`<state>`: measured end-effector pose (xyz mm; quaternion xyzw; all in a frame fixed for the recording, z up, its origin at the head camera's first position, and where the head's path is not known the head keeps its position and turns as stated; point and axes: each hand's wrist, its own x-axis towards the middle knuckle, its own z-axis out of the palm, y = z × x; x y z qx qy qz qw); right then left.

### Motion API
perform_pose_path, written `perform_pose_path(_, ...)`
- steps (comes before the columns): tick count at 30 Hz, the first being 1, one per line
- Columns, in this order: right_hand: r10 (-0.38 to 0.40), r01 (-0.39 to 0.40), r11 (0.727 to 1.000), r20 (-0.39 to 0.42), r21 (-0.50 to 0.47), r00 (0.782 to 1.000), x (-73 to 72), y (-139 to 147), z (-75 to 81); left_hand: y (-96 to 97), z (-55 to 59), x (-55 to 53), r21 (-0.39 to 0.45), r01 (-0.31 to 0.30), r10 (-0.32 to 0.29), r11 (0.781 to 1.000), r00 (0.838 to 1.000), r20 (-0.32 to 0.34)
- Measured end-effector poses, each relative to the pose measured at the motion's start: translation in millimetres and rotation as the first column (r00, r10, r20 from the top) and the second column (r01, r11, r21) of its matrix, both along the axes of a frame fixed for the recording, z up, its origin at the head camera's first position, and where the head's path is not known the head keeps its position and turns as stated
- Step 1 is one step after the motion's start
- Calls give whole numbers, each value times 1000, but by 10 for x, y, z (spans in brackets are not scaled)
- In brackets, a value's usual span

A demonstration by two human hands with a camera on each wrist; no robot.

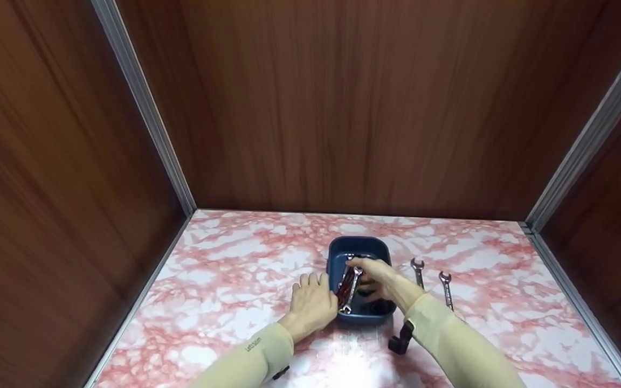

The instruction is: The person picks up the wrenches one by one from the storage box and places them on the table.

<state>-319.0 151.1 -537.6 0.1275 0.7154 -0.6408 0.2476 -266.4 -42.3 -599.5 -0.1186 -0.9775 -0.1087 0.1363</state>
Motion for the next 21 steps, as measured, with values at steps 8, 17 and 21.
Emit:
perform_pose_path(8, -11, 11, 1000, 14, -16, 1000, -17, -21, -69, 9, -7, -15, -5, -7, 7, 1000, 1000, 18)
perform_pose_path(17, -31, 32, 999, 16, -32, 999, -65, -91, -134, 11, -18, -12, 5, -4, 4, 1000, 1000, 24)
perform_pose_path(21, -52, 52, 999, 2, 12, 999, -98, -117, -156, 8, -18, -11, 18, -2, 1, 1000, 999, 32)
